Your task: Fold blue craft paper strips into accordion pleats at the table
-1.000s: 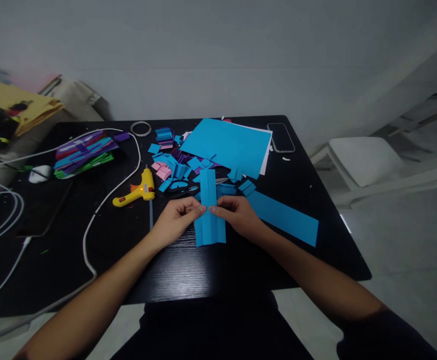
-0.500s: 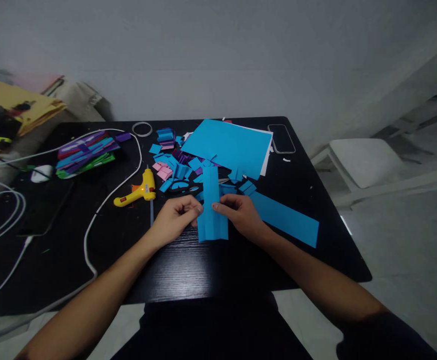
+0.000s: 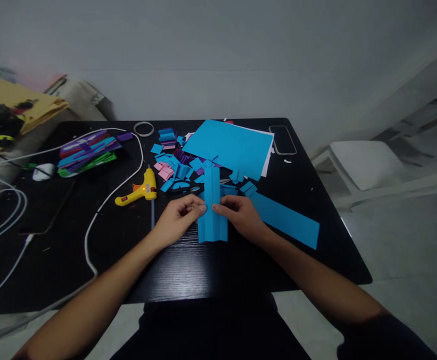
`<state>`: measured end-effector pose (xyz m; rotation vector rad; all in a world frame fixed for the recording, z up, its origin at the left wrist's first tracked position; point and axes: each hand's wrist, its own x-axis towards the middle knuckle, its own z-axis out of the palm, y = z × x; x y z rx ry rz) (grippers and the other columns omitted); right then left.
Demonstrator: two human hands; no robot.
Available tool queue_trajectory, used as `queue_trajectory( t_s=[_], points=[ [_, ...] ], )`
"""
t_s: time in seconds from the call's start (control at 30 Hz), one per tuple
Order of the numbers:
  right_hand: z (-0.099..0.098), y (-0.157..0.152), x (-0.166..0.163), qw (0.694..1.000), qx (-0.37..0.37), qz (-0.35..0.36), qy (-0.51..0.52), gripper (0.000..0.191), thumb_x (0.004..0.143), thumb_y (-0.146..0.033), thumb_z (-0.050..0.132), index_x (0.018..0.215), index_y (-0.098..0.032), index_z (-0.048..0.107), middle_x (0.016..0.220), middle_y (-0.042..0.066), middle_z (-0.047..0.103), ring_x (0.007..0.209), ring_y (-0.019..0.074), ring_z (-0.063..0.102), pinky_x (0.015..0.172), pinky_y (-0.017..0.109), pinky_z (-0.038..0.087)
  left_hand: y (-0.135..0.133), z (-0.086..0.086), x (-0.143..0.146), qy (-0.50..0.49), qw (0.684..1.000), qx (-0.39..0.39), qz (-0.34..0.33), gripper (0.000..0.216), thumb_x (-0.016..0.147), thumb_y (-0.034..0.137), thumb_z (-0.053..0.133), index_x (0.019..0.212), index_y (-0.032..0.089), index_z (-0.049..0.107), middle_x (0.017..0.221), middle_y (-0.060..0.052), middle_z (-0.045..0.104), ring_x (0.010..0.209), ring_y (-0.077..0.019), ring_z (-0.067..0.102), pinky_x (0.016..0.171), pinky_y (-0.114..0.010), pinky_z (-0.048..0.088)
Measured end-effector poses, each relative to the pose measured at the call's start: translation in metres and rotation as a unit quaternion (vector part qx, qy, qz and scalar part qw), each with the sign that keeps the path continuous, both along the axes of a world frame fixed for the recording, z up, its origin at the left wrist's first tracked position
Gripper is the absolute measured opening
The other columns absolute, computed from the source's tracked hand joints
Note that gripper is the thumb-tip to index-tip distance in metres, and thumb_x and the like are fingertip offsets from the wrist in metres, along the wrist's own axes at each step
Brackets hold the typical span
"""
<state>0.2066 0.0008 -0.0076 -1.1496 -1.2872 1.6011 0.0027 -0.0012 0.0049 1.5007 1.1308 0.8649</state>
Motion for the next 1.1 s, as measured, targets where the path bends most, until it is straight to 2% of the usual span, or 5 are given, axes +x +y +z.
queue_trajectory(
  t_s=[0.27, 0.5, 0.7, 0.9, 1.1],
  points=[
    [-0.005, -0.001, -0.003, 1.000, 0.004, -0.005, 0.014, 0.035, 0.071, -0.050, 0.085, 0.079, -0.020, 0.068, 0.079, 0.001, 0.070, 0.073, 0.0169, 0.063, 0.070, 0.031, 0.052, 0.000, -0.005, -0.003, 0.001, 1.000, 0.012, -0.003, 0.029, 0.086, 0.042, 0.072, 0.074, 0.017, 0.064, 0.059, 0.005, 0.044, 0.055, -0.0097, 0.039, 0.051, -0.021, 0.033],
    [0.001, -0.003, 0.000, 1.000, 0.027, -0.003, -0.009, 0.033, 0.077, -0.049, 0.082, 0.074, -0.019, 0.067, 0.073, 0.000, 0.066, 0.067, 0.0159, 0.060, 0.066, 0.031, 0.050, -0.002, -0.002, -0.002, 0.029, 0.997, 0.069, 0.015, 0.022, 0.089, 0.037, 0.071, 0.081, 0.017, 0.073, 0.065, 0.001, 0.056, 0.061, -0.0122, 0.050, 0.057, -0.024, 0.040],
    [0.007, -0.010, 0.004, 0.960, 0.253, -0.098, -0.061, 0.013, 0.086, -0.035, 0.076, 0.090, -0.024, 0.070, 0.096, 0.005, 0.072, 0.090, 0.0227, 0.066, 0.085, 0.039, 0.053, -0.011, 0.005, -0.006, 0.043, 0.961, 0.259, 0.082, 0.011, 0.088, 0.022, 0.074, 0.097, 0.022, 0.081, 0.069, 0.000, 0.062, 0.063, -0.0128, 0.056, 0.063, -0.026, 0.046],
    [0.006, -0.010, 0.004, 0.929, 0.347, -0.071, -0.107, 0.006, 0.092, -0.029, 0.070, 0.090, -0.027, 0.076, 0.095, 0.006, 0.072, 0.093, 0.0239, 0.067, 0.087, 0.043, 0.054, -0.016, -0.002, -0.004, -0.007, 0.983, 0.184, 0.025, 0.030, 0.090, 0.020, 0.069, 0.120, 0.020, 0.070, 0.062, 0.005, 0.064, 0.048, -0.0093, 0.054, 0.052, -0.021, 0.044],
    [-0.001, -0.007, 0.004, 0.880, 0.448, -0.070, -0.142, 0.021, 0.094, -0.017, 0.065, 0.091, -0.032, 0.080, 0.097, 0.004, 0.070, 0.095, 0.0235, 0.065, 0.090, 0.046, 0.052, -0.013, 0.003, -0.005, 0.015, 0.983, 0.176, 0.043, 0.019, 0.094, 0.022, 0.063, 0.100, 0.019, 0.080, 0.073, -0.003, 0.074, 0.059, -0.0129, 0.064, 0.056, -0.023, 0.048]
  ],
)
